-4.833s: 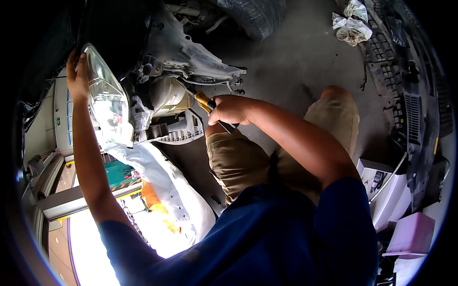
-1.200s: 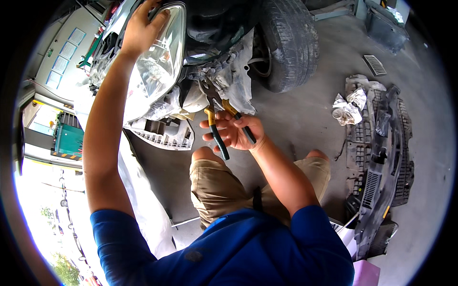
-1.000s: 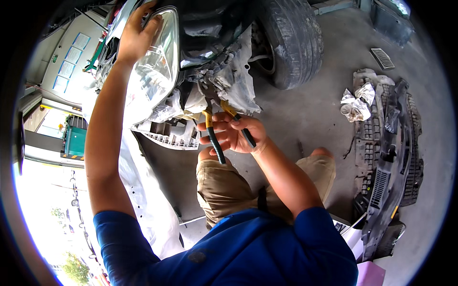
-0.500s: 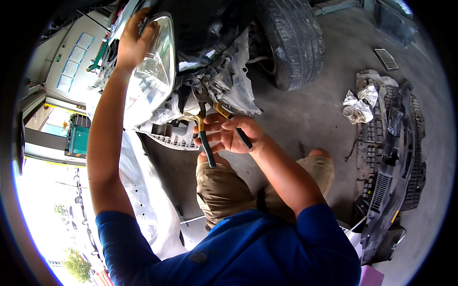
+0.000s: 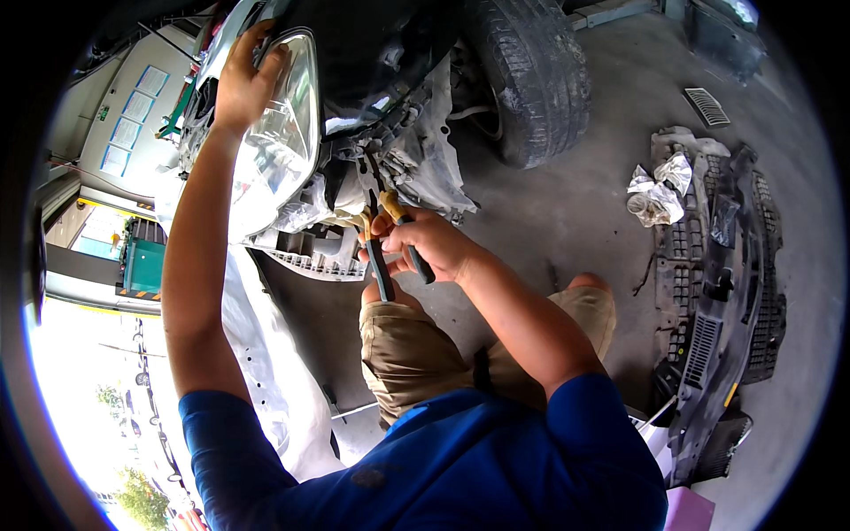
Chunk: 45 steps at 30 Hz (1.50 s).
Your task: The person uses pliers and a metal rod to detach clips and pry components near a car's headlight. They then manipulate small plastic clips by hand.
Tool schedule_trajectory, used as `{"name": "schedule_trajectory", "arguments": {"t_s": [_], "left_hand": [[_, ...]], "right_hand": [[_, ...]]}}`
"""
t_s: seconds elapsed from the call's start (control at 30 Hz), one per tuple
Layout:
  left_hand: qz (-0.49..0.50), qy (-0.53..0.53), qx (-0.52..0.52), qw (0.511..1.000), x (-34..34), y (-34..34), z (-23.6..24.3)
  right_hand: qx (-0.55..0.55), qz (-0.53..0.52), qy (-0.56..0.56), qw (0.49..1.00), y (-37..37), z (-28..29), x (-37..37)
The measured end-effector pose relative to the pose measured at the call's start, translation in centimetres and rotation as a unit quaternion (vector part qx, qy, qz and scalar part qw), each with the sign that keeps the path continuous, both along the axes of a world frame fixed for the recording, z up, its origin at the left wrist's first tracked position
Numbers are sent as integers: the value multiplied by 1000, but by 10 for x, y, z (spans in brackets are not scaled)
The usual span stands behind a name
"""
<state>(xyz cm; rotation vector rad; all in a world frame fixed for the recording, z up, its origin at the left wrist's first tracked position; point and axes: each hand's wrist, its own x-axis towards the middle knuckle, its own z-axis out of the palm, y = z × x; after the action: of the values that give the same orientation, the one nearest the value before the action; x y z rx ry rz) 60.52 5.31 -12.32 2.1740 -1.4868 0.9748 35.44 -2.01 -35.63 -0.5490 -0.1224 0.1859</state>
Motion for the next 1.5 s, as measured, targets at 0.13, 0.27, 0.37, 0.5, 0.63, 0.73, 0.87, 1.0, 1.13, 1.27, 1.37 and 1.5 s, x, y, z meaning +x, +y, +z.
{"name": "schedule_trajectory", "arguments": {"t_s": [0.13,0.27,0.37,0.5,0.63,0.73,0.87,1.0,1.13,1.27,1.37,1.5], "left_hand": [[-6,-7,-6,1000,1,-1,0],[-5,-5,-11,1000,2,0,-1],[-4,10,-11,1000,0,1,0],[-11,21,-11,1000,-8,0,2],[-12,40,-5,999,-12,-2,4],[-22,59,-10,998,-10,-2,4],[-11,53,-15,998,-9,1,2],[-9,32,-15,999,-9,1,2],[15,29,-8,999,-12,-1,3],[15,31,-9,999,-13,-1,4],[11,37,-12,999,-13,-2,3],[20,30,-9,999,-12,-2,2]], "right_hand": [[144,93,-113,979,-12,-20,12],[171,103,-181,963,-2,-42,24],[108,75,-159,978,-1,-53,28],[21,57,-194,979,-7,-61,39],[155,100,-229,956,6,-61,48],[207,74,-187,957,26,-59,42],[178,24,-129,975,27,-53,32],[194,63,-89,975,18,-45,21],[201,109,-91,969,17,-31,21],[77,50,-56,994,15,-20,19],[-44,-1,-12,999,9,-13,13],[-152,-18,25,988,1,-4,8]]}}
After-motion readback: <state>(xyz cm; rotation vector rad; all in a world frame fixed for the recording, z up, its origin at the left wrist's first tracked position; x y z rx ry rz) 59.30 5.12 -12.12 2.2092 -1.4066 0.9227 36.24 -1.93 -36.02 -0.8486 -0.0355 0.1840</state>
